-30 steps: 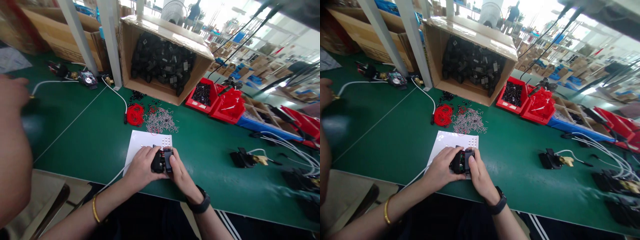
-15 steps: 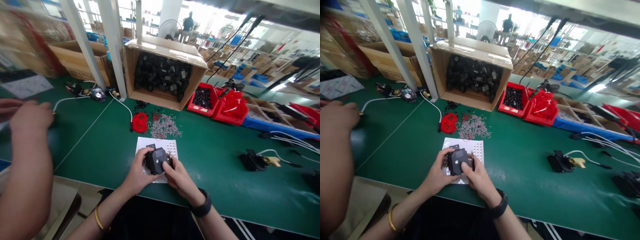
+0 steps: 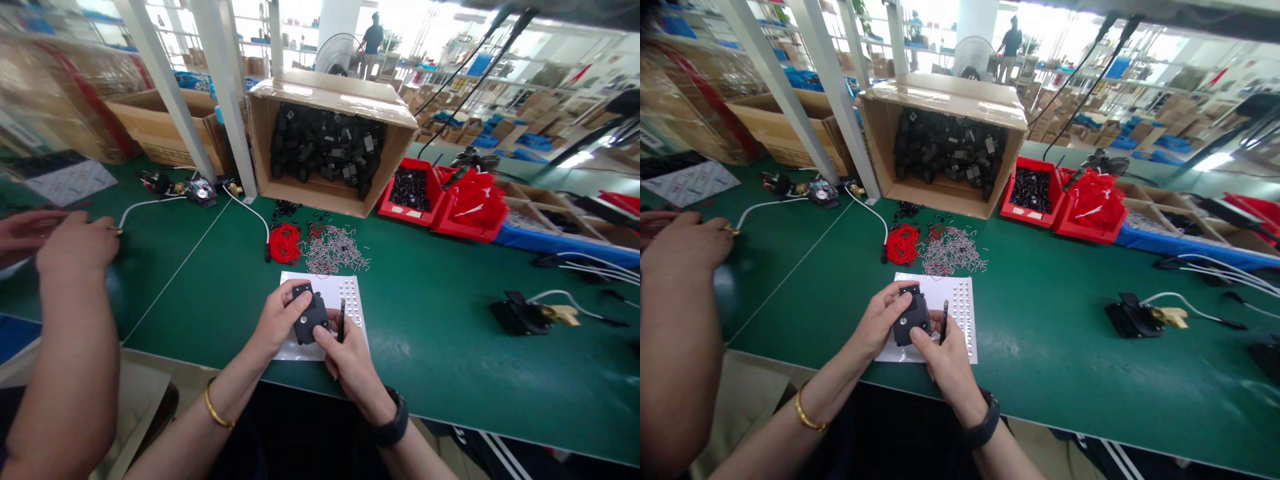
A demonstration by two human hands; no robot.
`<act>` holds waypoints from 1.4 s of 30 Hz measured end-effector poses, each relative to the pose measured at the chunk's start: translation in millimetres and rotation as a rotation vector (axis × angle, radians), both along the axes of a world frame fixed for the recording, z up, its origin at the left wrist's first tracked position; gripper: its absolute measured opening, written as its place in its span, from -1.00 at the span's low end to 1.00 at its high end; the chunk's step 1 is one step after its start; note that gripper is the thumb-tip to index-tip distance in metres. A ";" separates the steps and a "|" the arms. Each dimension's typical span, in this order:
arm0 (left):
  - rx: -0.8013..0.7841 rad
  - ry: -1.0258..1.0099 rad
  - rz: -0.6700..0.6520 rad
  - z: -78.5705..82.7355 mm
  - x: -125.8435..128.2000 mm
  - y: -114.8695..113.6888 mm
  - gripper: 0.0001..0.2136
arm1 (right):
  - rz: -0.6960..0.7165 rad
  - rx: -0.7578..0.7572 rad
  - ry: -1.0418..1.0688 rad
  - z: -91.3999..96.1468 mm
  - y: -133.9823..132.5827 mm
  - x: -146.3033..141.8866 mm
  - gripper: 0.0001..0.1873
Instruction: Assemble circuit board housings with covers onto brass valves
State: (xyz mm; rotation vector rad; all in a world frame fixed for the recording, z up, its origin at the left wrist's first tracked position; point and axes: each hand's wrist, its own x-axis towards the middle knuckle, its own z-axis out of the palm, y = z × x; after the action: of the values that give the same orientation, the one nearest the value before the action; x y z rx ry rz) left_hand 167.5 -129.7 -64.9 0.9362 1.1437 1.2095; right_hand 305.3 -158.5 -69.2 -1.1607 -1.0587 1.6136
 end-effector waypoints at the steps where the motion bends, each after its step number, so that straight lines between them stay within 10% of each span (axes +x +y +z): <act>1: 0.003 0.002 0.002 -1.8 -0.4 0.0 -0.58 | -0.010 -0.003 -0.002 1.1 -0.5 -0.7 -0.58; 7: 0.126 0.236 -0.158 12.8 -12.1 -4.2 -0.60 | 0.131 0.052 -0.129 14.5 9.8 13.0 -0.58; 15: 0.897 1.226 -0.204 17.4 -11.0 13.3 -0.76 | 0.314 0.913 -1.003 1.1 64.2 55.4 -0.63; 23: 1.031 1.170 -0.351 1.2 -7.3 -12.0 -0.82 | 0.332 0.807 -1.046 -5.1 57.3 95.5 -0.71; 29: 0.622 1.090 0.017 40.6 -11.0 44.3 -0.76 | 0.015 0.501 -1.244 -6.3 135.5 108.1 -0.75; 32: 0.420 1.295 -0.187 51.9 -2.4 106.8 -0.83 | 0.003 0.470 -1.282 -10.7 151.7 93.3 -0.69; 36: 0.359 1.381 -0.379 35.0 15.3 164.3 -0.84 | -0.024 0.449 -1.307 -11.7 144.3 77.2 -0.94; 42: 0.276 1.381 -0.405 -1.1 20.7 174.8 -0.79 | -0.069 0.435 -1.207 -6.1 133.4 85.6 -0.82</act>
State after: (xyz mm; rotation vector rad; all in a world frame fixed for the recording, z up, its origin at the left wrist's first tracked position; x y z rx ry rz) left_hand 188.2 45.1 -66.0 2.2388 1.6759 0.2472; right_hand 390.9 -25.1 -75.3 -1.8331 -1.9305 0.4318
